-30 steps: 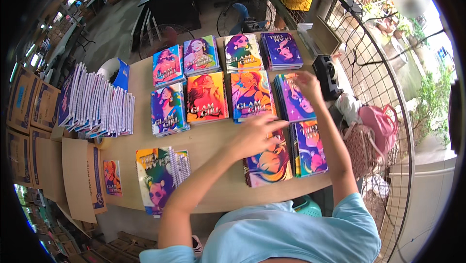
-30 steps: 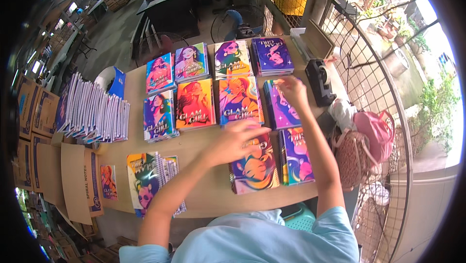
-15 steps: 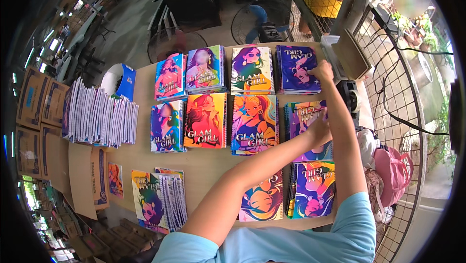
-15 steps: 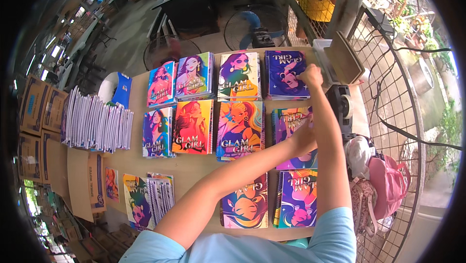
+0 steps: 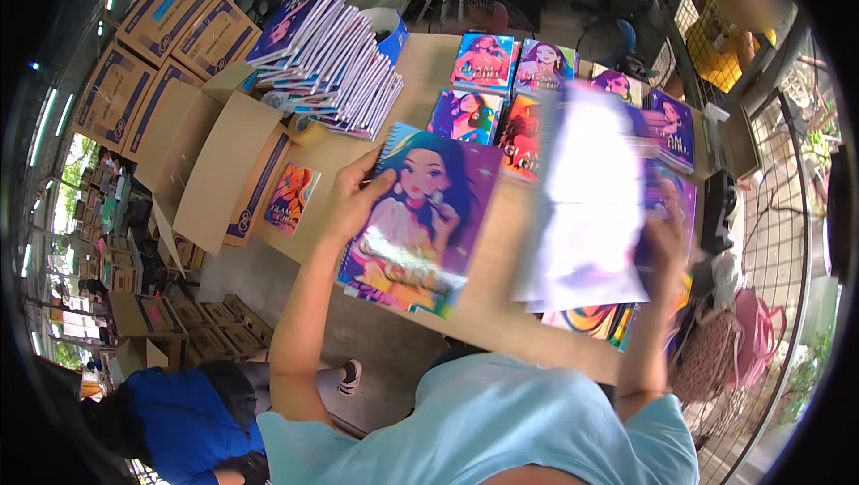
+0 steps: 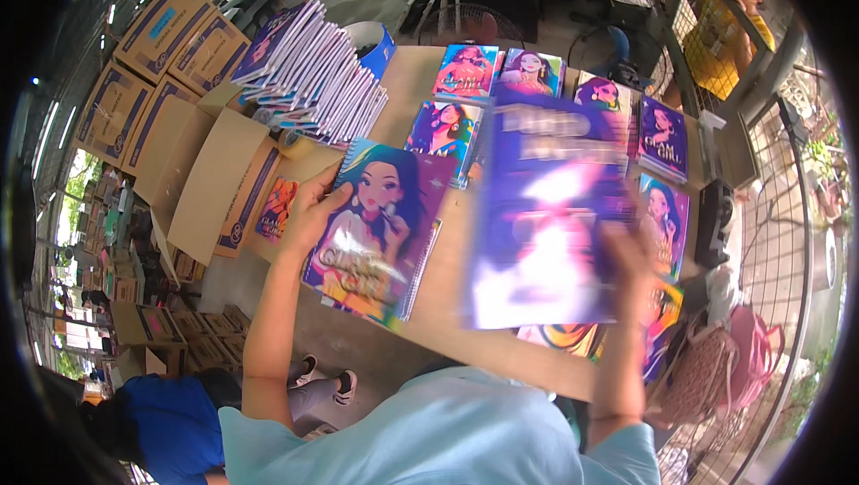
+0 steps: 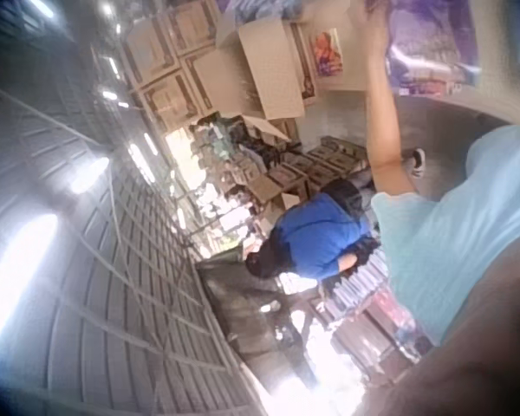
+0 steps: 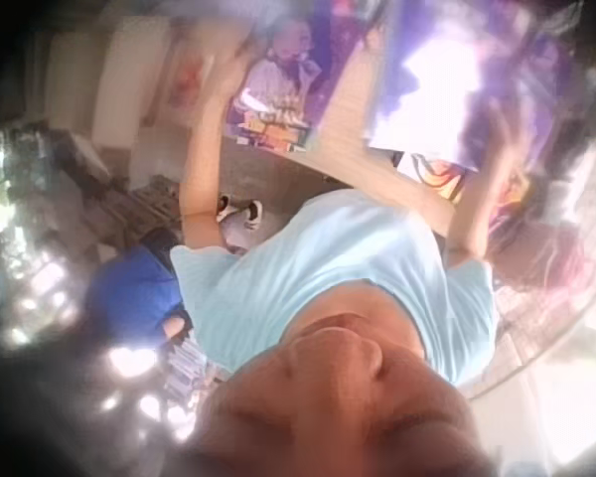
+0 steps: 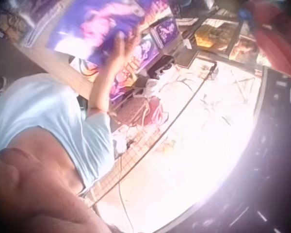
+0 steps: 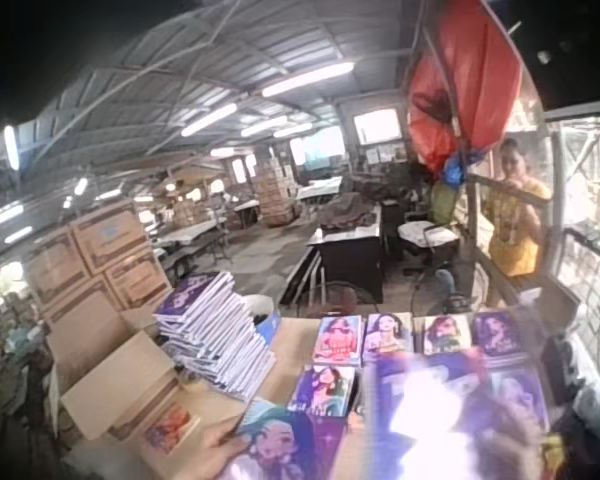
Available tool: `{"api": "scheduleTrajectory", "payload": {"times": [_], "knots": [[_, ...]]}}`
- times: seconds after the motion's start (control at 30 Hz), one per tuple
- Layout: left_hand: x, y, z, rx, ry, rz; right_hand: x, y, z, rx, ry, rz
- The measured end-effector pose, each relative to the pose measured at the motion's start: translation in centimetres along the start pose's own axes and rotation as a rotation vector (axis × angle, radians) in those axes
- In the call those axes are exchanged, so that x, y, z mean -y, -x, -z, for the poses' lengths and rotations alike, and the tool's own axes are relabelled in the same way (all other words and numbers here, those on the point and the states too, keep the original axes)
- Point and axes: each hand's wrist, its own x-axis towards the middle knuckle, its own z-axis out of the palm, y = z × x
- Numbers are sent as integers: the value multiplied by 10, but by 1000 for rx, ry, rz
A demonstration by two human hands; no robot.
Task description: The person stacks colorful spiral-bound notebooks on a table, arranging them into neat piles. They handle the notebooks by hand, moving them from a cardboard box and organizing them into rows.
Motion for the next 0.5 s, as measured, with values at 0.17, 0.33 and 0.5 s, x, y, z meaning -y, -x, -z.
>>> {"api": "scheduleTrajectory", "payload": {"times": [0.17, 0.33, 0.5], "knots": [[110, 21, 68, 43, 114, 234, -107, 93, -204, 207, -225, -123], [120, 39, 51, 51, 287, 234, -139, 133, -269, 74, 217, 183], [157, 48, 59, 93, -123, 97, -144, 132, -263, 261, 244, 56]]}}
